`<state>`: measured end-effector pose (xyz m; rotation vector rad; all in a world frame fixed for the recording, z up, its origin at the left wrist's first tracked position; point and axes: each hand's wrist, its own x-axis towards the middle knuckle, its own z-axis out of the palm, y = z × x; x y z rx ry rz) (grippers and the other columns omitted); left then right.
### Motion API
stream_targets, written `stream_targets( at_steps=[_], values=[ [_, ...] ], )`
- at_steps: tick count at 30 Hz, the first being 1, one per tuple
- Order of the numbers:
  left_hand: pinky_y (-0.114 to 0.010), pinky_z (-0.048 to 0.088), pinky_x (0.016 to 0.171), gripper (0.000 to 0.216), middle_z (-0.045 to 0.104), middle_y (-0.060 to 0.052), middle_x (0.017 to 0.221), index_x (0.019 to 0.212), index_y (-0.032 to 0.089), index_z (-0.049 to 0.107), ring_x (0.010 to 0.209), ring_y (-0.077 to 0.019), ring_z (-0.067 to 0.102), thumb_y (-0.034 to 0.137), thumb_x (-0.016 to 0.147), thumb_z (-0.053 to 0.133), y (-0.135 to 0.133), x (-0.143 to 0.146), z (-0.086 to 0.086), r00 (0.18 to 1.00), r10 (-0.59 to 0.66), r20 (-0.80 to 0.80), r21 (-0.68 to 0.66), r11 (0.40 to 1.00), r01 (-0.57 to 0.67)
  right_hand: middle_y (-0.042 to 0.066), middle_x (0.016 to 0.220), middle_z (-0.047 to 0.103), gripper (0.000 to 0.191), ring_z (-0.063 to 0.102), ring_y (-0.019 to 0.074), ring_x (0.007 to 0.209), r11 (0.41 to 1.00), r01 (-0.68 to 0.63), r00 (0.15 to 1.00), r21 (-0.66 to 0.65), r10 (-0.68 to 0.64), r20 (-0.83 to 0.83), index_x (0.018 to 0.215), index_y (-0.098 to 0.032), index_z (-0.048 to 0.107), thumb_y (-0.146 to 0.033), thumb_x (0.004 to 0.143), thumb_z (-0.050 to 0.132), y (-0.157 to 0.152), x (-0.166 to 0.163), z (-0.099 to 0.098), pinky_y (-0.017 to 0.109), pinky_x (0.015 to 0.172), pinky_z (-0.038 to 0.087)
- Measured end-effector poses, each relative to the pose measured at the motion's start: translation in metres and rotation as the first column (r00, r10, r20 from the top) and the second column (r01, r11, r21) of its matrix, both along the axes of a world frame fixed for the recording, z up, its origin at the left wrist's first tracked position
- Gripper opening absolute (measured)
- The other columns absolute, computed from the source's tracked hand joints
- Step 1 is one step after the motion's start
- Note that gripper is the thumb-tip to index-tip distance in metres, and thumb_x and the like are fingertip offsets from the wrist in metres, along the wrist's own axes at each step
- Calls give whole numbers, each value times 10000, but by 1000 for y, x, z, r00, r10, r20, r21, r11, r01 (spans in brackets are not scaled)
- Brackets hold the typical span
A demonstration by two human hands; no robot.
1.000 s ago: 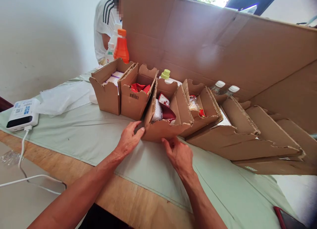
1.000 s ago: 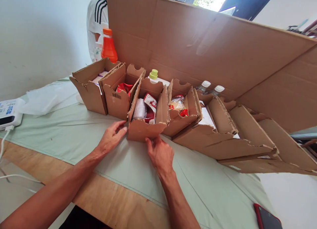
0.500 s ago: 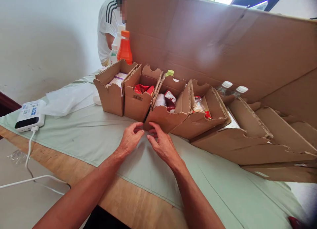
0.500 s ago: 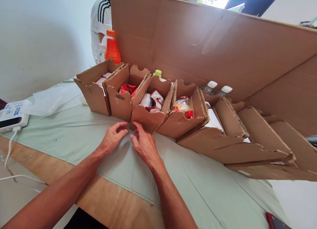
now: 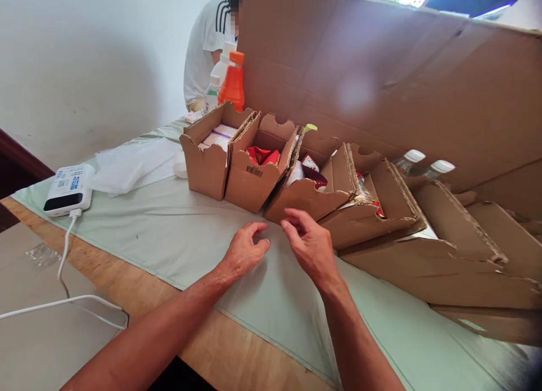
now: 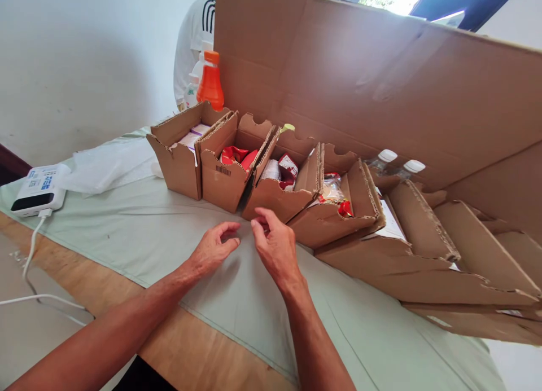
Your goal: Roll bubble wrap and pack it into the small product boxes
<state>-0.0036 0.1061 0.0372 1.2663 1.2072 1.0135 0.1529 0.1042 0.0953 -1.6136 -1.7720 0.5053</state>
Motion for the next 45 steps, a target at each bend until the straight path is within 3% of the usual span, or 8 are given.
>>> stream_targets(
  at_steps=[7, 12, 16, 21, 29, 33, 40, 45],
  values=[
    [-417, 569, 866, 310, 760, -93, 918, 1028, 136, 722, 865, -241, 707, 210, 747, 615, 10, -2, -6, 977, 165, 132, -60, 986, -159, -6, 818, 729, 598, 669, 179, 719, 983, -76, 990, 167, 53, 132, 1480, -219, 485, -225, 887, 562, 41, -49, 59, 305, 761, 506],
    [-385, 544, 921, 430, 724, -89, 1056, 1161, 162, 649, 999, -230, 682, 234, 743, 579, 19, -23, 2, 871, 435, 229, -39, 898, -439, 17, 769, 723, 226, 683, 170, 712, 991, -56, 993, 124, 43, 107, 1059, -205, 678, -200, 933, 490, 60, -61, 53, 254, 686, 485],
    [-350, 476, 1039, 515, 590, -96, 1372, 1290, 220, 549, 1242, -223, 590, 299, 781, 572, -5, -55, 18, 736, 593, 328, 7, 777, -629, -9, 748, 715, 168, 667, 137, 670, 976, -157, 986, 153, 145, 85, 968, -216, 662, -203, 939, 497, 6, -57, 51, 221, 658, 456],
    [-340, 443, 1056, 457, 619, -52, 1328, 1170, 258, 629, 1245, -224, 593, 291, 727, 735, -54, -94, 27, 623, 620, 477, 47, 690, -723, -37, 743, 708, 169, 641, 107, 617, 941, -304, 953, 149, 297, 67, 934, -244, 678, -220, 973, 515, -98, -30, 59, 199, 637, 475],
    [-352, 501, 971, 361, 721, -55, 1150, 1080, 235, 717, 1129, -261, 648, 362, 744, 763, -98, -101, 15, 849, 288, 443, 67, 934, -352, 61, 941, 780, 341, 754, 239, 757, 956, 263, 953, 128, -237, -191, 1221, -321, 696, -468, 915, 661, -193, 80, 40, 314, 637, 613],
    [-378, 548, 848, 374, 727, -67, 938, 974, 213, 711, 955, -294, 686, 471, 719, 803, -119, -89, 1, 917, 200, 346, -5, 977, -212, 110, 1466, 599, 817, 649, 338, 1254, 983, 164, 960, 82, -140, -244, 1569, -364, 398, -550, 843, 724, -224, 97, 12, 409, 871, 634],
    [-339, 548, 844, 393, 731, -79, 1008, 1064, 204, 695, 990, -288, 687, 464, 785, 792, -132, -67, -1, 952, 98, 289, 78, 989, -125, 117, 1049, 781, 362, 750, 309, 919, 974, 228, 972, -19, -228, -51, 1054, -219, 723, -530, 895, 630, -218, 61, -24, 382, 739, 628],
    [-364, 526, 946, 477, 701, -95, 1207, 1256, 196, 624, 1129, -297, 650, 382, 828, 726, -89, -17, 22, 964, -144, 223, 228, 969, 92, 135, 991, 774, 425, 738, 326, 910, 929, 371, 926, -10, -370, -78, 994, -206, 667, -601, 838, 646, -184, 97, -15, 405, 722, 593]
  ],
)
